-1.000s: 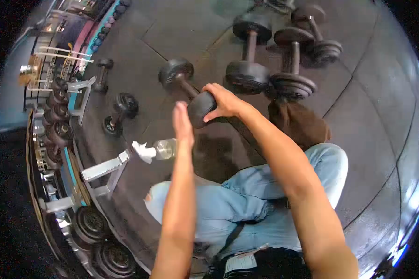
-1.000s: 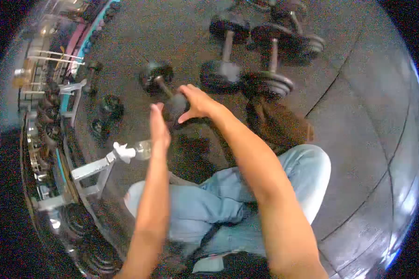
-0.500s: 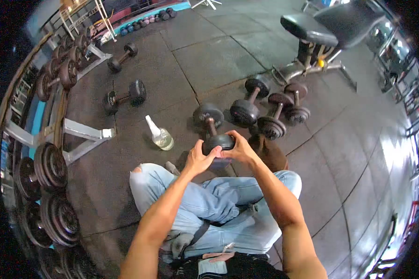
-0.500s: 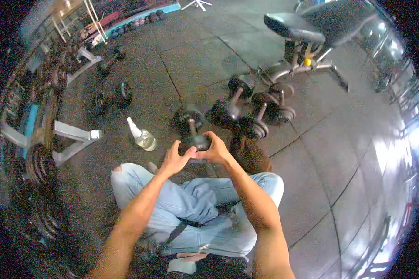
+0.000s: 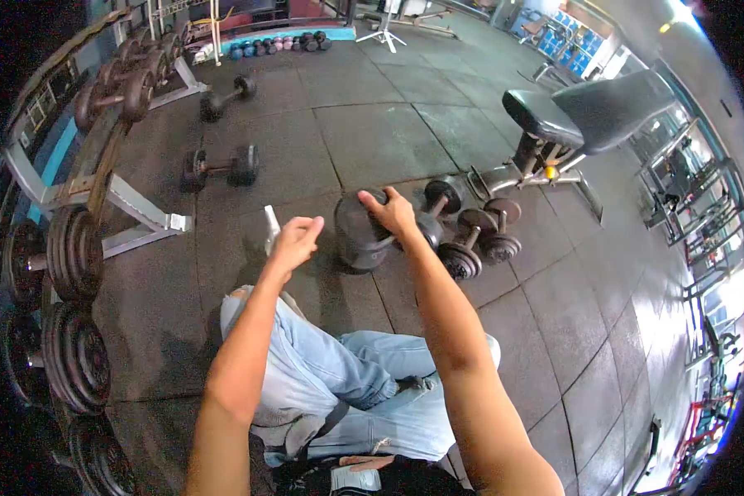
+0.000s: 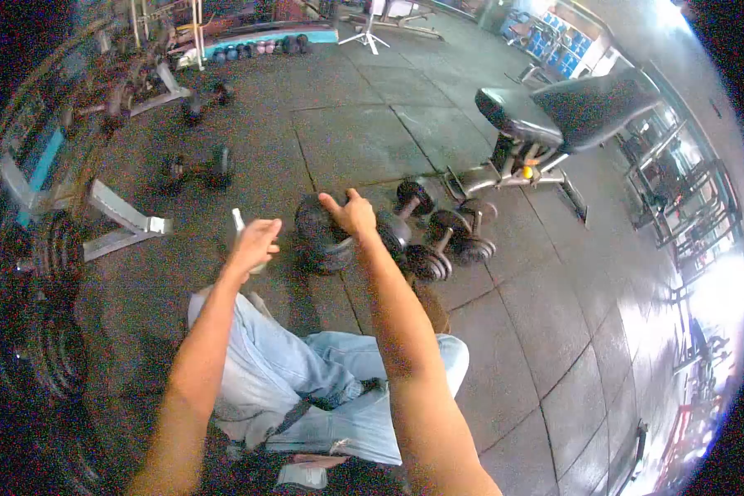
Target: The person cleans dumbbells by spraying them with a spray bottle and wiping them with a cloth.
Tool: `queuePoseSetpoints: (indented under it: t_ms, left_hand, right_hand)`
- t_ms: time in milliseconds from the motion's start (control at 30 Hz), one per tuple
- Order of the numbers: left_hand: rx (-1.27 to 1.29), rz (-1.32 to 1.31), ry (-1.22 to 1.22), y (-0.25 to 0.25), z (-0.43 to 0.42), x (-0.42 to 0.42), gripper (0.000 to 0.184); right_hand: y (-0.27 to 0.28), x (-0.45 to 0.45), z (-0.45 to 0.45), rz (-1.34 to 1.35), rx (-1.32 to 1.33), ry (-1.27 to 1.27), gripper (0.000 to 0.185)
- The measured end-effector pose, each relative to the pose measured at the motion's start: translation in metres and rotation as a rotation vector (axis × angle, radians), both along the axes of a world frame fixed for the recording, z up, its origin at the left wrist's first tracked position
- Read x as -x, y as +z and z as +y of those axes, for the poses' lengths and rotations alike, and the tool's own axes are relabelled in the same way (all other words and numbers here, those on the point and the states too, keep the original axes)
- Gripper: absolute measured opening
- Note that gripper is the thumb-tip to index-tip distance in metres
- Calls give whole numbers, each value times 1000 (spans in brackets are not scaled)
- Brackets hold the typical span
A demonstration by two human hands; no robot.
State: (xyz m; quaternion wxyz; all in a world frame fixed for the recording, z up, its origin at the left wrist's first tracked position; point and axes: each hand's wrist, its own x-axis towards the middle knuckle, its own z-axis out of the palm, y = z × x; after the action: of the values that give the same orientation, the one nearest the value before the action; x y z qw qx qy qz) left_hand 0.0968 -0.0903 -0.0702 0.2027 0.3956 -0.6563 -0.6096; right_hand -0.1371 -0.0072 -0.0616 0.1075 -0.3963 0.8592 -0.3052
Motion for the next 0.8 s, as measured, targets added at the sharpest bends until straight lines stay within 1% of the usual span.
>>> queuePoseSetpoints:
  t_ms: [33,100,133,167,200,233,267,333,367,400,433,467,500,533,567,600,633,667,700,767,800]
  left_hand:
    - [95,6,50,-9,-17,-14,53]
    - [400,-156,324,-51,-65,-41,51]
    - [573,-265,382,-70,-80,-56,53]
    - [607,-463,311,-70,-86,-68,63]
    - [635,-584,242,-71,-89,-69,77]
    - [659,-705,166,-72,-91,-68,91]
    - [631,-709,174,-76,-90,-63,91]
    - [54,-575,-226,-80,-99,-43,111]
    - [109,-410,-399,-164,-138,-27,112]
    - [466,-475,-269,-170,-135,-24,103]
    - [825,-524,-133,-169,-129,-16,94]
    - [831,-527,-132,-155,-128,-11,94]
    - [710,-440,-96,-136,-122,-8,87]
    - [581,-352,-66,-126,-115,-7,80]
    - [571,-354,-79,-126,-112,-5,80]
    - [658,-293,-100,-129,-108,-4,74]
    - [755,-230,-121,-129,-108,-2,69]
    - [836,-91,-91,-127,-107,0,64]
    - [851,-100,-121,-115,-100,5,64]
    - [576,50,-19,-82,-86,8,54]
    - [648,146,-36,-59,-73,7,49]
  right_hand:
    - [0,6,-7,18,-28,-38,106]
    - [-10,28,-13,0,-52,-63,109]
    - [-13,37,-10,-44,-61,-76,110]
    - [-16,46,-6,-84,-70,-94,110]
    - [-19,55,-3,-92,-84,-99,111]
    - [-26,60,-1,-145,-28,-99,106]
    - [-24,54,-1,-132,-43,-98,104]
    - [-25,50,1,-126,-55,-95,102]
    - [-30,52,3,-240,149,-59,93]
    - [-37,48,8,-357,352,-30,85]
    - [-11,19,27,-415,395,-117,70]
    - [-38,27,39,-280,420,-219,61]
    - [-30,8,63,-105,425,-266,51]
    - [-48,7,84,-10,403,-262,42]
    - [-64,0,106,109,439,-212,38]
    - [-90,4,132,225,137,-203,38]
    - [-117,11,158,345,-140,-137,43]
    - [-124,5,175,342,-315,-184,48]
    - [-131,1,189,326,-491,-230,56]
    - [-153,4,208,290,-578,-217,76]
    - [-161,6,209,324,-599,-237,83]
